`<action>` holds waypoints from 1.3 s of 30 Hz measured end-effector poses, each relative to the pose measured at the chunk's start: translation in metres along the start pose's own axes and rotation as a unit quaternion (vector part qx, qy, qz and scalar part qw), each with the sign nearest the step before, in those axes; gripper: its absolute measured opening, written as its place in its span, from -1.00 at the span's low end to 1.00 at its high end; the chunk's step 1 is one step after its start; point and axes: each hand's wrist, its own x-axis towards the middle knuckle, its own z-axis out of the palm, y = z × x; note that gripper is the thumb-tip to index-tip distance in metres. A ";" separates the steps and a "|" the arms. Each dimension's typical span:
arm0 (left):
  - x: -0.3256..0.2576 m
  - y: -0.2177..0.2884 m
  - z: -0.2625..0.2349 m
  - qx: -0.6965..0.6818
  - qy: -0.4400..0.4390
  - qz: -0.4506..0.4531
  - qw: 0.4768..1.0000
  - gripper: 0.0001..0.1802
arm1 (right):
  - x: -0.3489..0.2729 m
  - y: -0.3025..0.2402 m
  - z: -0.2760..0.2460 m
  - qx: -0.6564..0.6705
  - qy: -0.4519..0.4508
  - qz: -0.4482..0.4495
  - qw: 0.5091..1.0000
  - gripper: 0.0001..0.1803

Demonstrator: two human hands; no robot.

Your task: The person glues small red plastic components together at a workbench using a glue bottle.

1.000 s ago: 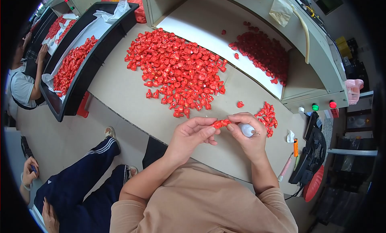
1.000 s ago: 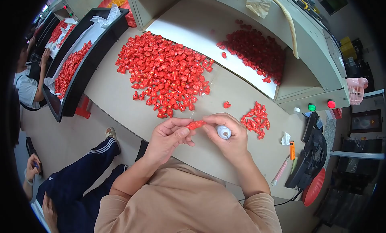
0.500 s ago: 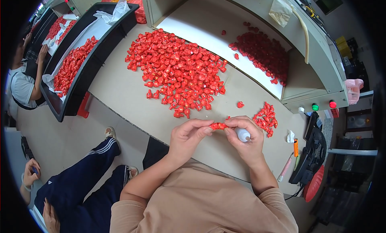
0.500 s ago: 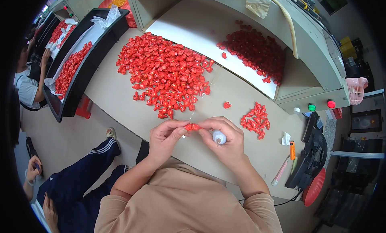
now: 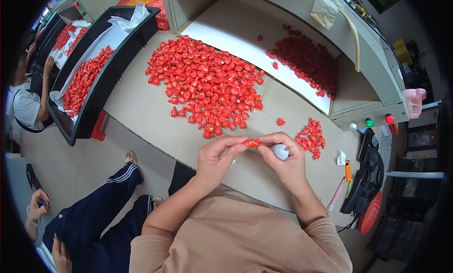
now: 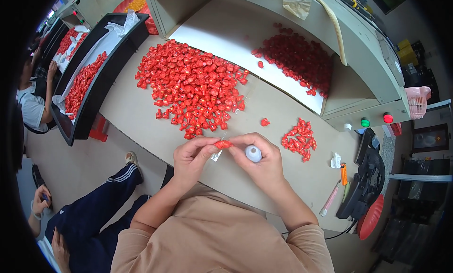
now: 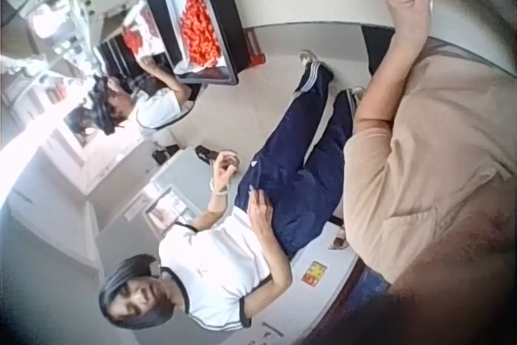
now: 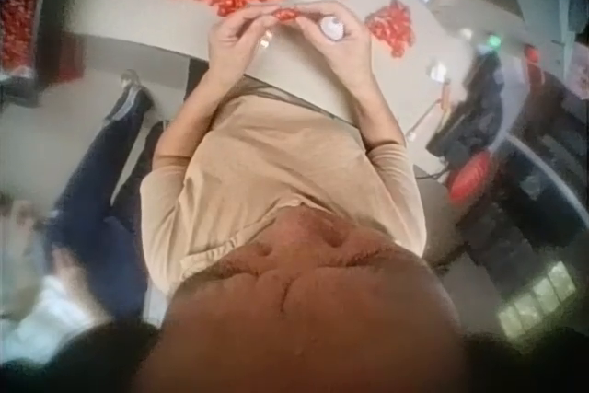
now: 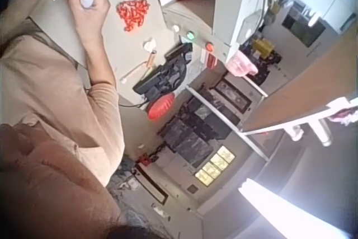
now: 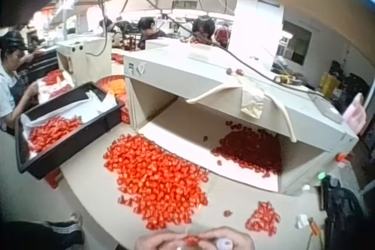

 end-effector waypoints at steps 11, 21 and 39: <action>0.002 -0.014 -0.005 0.101 -0.030 -0.014 0.994 -0.79 | 0.003 0.014 -0.008 -0.007 -0.035 0.063 0.997 -0.85; 0.009 -0.019 -0.008 0.152 -0.054 -0.007 0.987 -0.82 | 0.007 0.036 -0.008 0.020 -0.056 0.126 0.990 -0.87; 0.009 -0.020 -0.006 0.166 -0.043 0.013 0.985 -0.82 | 0.008 0.039 -0.003 0.035 -0.051 0.134 0.989 -0.88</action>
